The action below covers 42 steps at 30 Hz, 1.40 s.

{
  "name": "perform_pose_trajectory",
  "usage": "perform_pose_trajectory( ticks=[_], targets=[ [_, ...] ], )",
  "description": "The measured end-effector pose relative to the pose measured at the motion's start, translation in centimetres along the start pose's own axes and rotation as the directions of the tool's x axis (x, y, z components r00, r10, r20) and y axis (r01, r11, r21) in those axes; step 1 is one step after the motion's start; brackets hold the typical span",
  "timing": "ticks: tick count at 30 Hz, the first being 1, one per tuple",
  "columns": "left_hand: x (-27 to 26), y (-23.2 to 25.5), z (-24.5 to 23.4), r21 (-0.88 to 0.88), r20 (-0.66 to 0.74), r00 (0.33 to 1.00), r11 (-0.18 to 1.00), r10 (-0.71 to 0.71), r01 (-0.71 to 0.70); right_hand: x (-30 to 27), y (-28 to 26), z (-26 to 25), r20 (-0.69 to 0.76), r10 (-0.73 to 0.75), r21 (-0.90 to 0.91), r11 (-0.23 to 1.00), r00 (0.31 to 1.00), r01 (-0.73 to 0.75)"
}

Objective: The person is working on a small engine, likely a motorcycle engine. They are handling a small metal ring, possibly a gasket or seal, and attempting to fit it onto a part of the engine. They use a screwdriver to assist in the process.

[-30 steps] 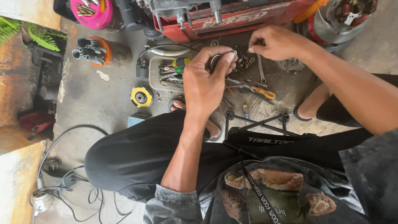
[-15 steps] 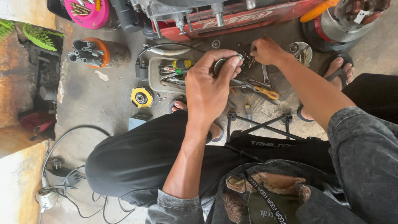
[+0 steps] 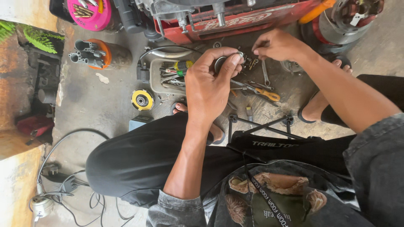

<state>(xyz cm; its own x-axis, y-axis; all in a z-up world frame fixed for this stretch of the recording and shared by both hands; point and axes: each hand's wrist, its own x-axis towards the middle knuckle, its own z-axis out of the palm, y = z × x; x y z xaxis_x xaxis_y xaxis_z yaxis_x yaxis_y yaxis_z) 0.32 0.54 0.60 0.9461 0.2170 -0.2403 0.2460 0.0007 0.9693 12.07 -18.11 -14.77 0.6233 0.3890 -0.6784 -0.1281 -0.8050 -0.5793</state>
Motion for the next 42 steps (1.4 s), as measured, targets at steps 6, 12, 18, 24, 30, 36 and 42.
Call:
perform_pose_trajectory(
  ticks=[6, 12, 18, 24, 30, 36, 42],
  targets=[
    [-0.8, 0.7, -0.2, 0.035, -0.011, 1.0, 0.999, 0.026, -0.025, -4.3, -3.7, -1.4, 0.035, -0.026, 0.086, 0.996, 0.999, 0.023],
    [-1.4, 1.0, -0.4, -0.017, -0.012, 0.999, 0.999, 0.041, -0.041, -8.7, -6.9, -2.3, 0.036, -0.058, 0.206, 0.977, 0.998, 0.049],
    [-2.0, 1.7, -0.5, -0.035, 0.004, 0.999, 0.999, 0.041, -0.041, -12.0, -7.2, -2.3, -0.138, -0.289, 0.367, 0.873, 0.947, 0.32],
    [-2.0, 1.4, -0.1, -0.046, 0.01, 0.998, 0.997, 0.059, -0.058, -13.9, -8.2, -1.8, -0.295, -0.449, 0.427, 0.728, 0.843, 0.537],
    [-2.2, 1.1, 0.4, 0.041, 0.003, 0.996, 0.996, 0.084, -0.084, -15.4, -9.7, -1.5, -0.289, -0.452, 0.572, 0.626, 0.844, 0.531],
    [-2.3, 0.5, 0.5, -0.213, 0.015, 0.996, 0.974, 0.087, -0.082, -16.3, -10.5, -1.7, -0.306, -0.525, 0.525, 0.603, 0.794, 0.601],
    [-2.4, 1.4, 0.6, -0.19, -0.05, 0.994, 0.977, 0.094, -0.102, -16.2, -10.3, -1.7, -0.345, -0.551, 0.538, 0.547, 0.76, 0.641]
  ],
)
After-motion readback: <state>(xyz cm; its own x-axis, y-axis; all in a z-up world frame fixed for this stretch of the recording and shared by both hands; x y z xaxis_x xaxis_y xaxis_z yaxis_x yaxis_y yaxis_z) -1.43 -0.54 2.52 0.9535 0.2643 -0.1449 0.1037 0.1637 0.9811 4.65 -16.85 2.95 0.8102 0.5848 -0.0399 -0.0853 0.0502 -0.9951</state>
